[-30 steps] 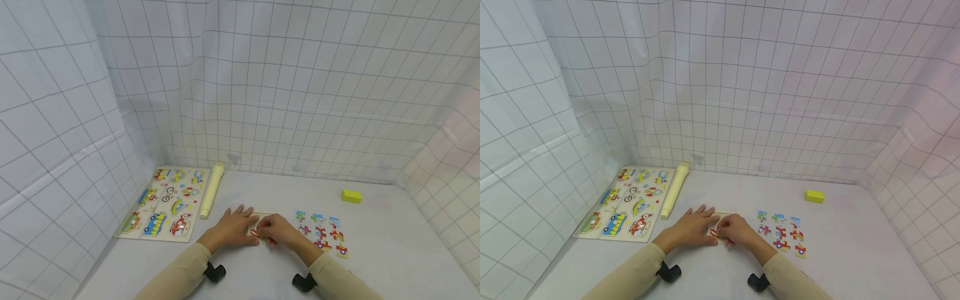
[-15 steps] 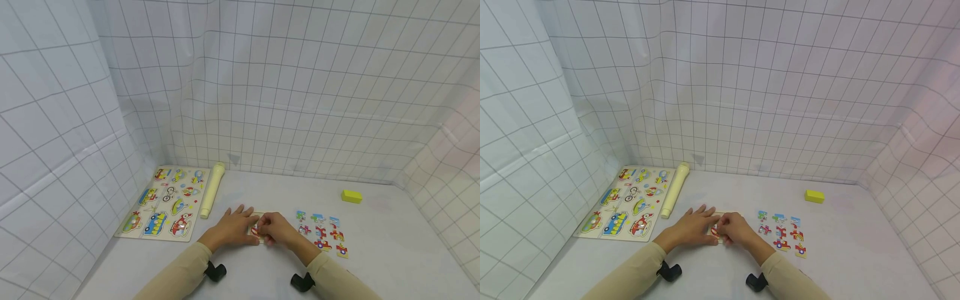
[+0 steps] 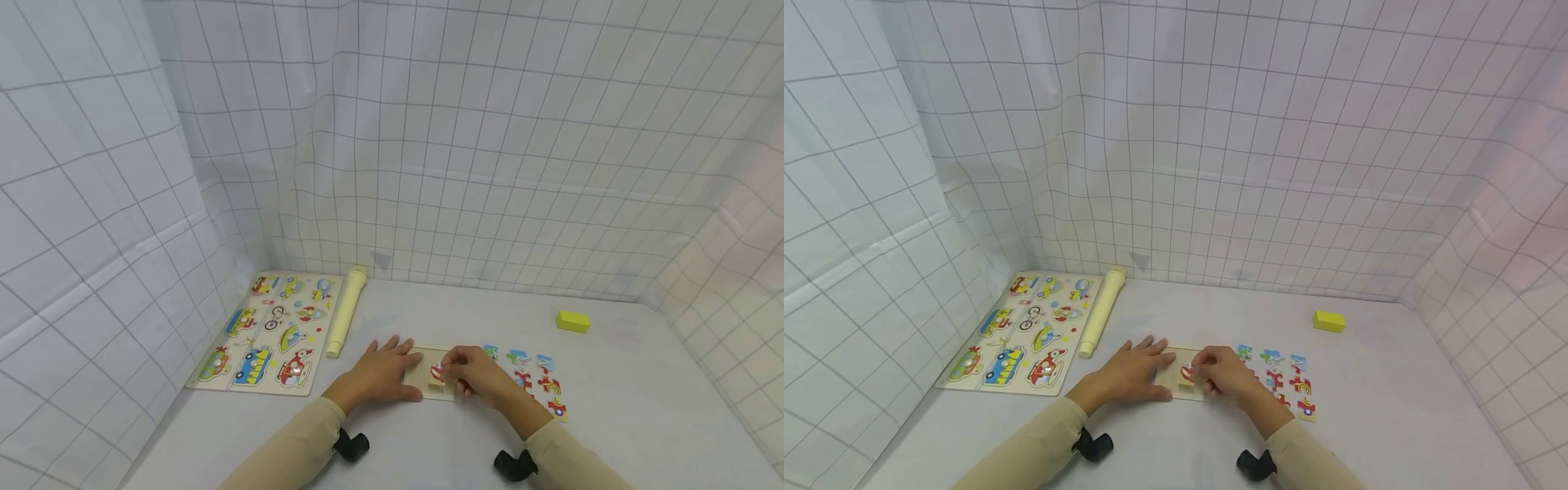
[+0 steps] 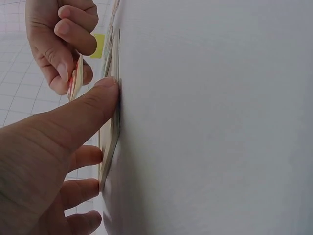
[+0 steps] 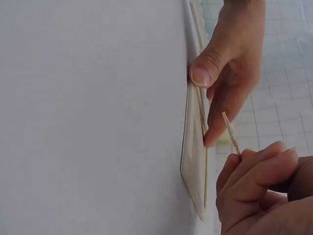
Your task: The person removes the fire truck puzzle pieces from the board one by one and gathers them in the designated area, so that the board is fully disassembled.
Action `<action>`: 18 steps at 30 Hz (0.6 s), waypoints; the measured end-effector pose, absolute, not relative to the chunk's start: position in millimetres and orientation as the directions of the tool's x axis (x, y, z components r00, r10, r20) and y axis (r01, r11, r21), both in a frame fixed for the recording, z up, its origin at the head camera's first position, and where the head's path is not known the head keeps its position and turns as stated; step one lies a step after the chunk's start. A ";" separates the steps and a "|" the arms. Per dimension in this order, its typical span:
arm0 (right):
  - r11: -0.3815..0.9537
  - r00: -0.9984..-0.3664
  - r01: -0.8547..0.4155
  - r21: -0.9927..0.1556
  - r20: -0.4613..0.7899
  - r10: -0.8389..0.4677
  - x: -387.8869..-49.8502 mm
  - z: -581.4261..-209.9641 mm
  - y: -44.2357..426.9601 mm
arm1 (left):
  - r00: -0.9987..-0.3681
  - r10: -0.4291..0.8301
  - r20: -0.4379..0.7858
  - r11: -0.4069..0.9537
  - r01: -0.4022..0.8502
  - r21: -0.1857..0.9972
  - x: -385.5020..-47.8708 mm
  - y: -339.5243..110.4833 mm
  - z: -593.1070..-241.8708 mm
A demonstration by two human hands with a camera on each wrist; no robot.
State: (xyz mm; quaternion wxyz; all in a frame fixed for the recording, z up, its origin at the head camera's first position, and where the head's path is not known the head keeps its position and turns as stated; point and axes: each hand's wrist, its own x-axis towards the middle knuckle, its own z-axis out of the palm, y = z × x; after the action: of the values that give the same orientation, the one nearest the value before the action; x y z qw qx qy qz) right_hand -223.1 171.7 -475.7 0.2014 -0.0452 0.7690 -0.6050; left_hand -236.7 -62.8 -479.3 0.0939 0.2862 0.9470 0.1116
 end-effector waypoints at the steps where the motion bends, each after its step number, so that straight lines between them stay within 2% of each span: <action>1: 0.265 -0.916 0.175 -0.948 -0.256 -0.309 -222.3 -474.2 177.2 | -0.819 0.563 -0.113 0.812 0.522 0.262 -236.5 -62.8 -479.1; 18: 0.301 -0.900 0.205 -0.931 -0.300 -0.317 -198.4 -477.4 273.1 | -0.815 0.569 -0.110 0.810 0.534 0.242 -235.6 -62.4 -478.8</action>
State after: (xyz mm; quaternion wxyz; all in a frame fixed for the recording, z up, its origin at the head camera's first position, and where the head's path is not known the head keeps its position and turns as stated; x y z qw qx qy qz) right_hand -198.4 273.1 -477.4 0.2210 -0.0361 0.7756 -0.5902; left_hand -235.6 -62.4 -478.8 0.0891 0.2912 0.9472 0.1001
